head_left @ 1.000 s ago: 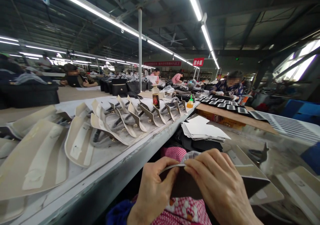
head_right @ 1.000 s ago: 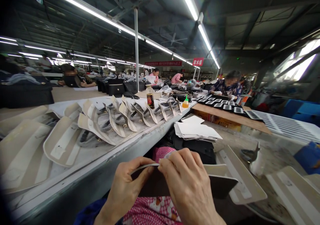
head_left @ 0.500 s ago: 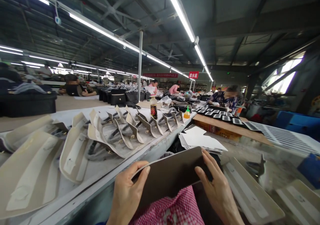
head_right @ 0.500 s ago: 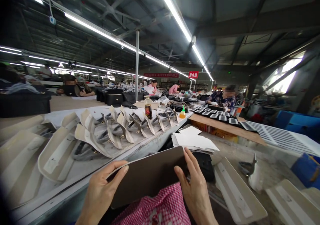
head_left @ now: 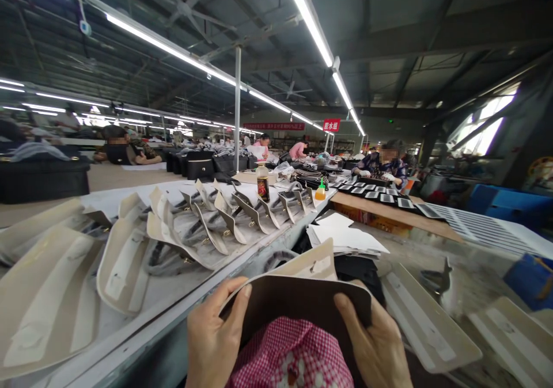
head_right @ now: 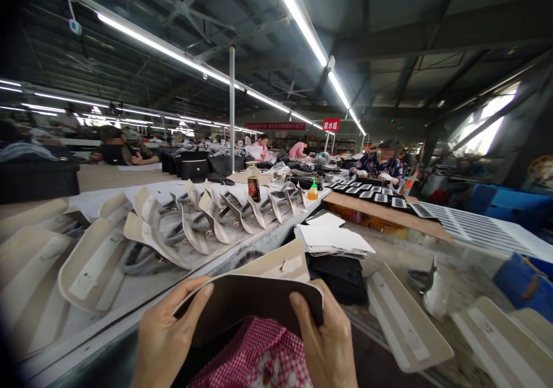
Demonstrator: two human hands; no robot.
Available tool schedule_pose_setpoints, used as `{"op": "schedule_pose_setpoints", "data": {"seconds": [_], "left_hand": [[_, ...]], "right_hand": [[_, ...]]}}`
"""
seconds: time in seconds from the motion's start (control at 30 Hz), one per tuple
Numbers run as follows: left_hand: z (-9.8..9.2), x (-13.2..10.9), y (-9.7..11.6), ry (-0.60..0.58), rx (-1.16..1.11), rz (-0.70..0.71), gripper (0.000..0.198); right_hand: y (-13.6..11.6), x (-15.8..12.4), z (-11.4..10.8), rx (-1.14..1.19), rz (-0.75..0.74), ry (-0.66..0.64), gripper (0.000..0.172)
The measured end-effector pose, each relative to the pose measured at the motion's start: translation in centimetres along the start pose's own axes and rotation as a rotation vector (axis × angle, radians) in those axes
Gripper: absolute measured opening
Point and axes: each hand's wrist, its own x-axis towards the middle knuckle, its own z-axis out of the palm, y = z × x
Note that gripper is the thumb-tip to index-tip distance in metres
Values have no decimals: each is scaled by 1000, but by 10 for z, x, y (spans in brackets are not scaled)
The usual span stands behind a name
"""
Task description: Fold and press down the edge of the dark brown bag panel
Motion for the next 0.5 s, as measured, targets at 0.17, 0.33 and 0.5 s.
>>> {"op": "schedule_pose_setpoints", "data": {"seconds": [0.17, 0.33, 0.5], "left_hand": [[-13, -8, 29, -90, -111, 19, 20], [-13, -19, 50, -116, -234, -97, 19], [-15, -10, 43, -287, -195, -79, 18]], "right_hand": [[25, 16, -13, 253, 211, 54, 33], [31, 7, -26, 492, 429, 35, 34], [10, 10, -37, 485, 482, 98, 35]]}}
